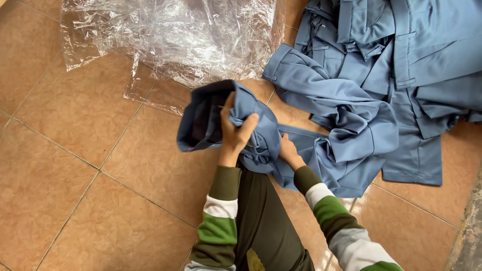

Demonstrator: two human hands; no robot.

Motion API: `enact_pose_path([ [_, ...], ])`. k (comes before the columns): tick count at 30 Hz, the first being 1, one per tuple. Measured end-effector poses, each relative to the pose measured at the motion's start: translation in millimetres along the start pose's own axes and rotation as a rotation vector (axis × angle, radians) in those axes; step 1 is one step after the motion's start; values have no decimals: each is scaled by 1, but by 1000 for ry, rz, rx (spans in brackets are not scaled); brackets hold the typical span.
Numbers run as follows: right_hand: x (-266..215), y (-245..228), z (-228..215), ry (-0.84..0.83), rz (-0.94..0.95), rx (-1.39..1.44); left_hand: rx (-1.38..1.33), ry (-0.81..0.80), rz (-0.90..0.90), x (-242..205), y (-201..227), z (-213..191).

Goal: The person picks up a pair of blue trousers from a pile, spreads them out on the floor, and folds them into a compact rectangle.

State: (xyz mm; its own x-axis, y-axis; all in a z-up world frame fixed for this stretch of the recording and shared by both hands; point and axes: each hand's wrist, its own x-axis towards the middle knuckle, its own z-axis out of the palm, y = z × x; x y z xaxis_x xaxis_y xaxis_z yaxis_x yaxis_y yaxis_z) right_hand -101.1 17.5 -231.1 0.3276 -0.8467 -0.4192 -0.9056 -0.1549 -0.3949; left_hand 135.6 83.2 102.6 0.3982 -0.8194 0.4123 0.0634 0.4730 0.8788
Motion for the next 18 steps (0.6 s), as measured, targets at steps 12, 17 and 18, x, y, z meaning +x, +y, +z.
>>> enact_pose_path([
  [12,-60,-61,-165,-10,50,1549,832,-488,-615,-26,6,31],
  [17,-73,-68,-217,-137,-233,2034,1031,-556,-576,-42,2,39],
  [18,-95,-95,-239,-254,-491,2092,1049,-461,-461,-48,-8,42],
])
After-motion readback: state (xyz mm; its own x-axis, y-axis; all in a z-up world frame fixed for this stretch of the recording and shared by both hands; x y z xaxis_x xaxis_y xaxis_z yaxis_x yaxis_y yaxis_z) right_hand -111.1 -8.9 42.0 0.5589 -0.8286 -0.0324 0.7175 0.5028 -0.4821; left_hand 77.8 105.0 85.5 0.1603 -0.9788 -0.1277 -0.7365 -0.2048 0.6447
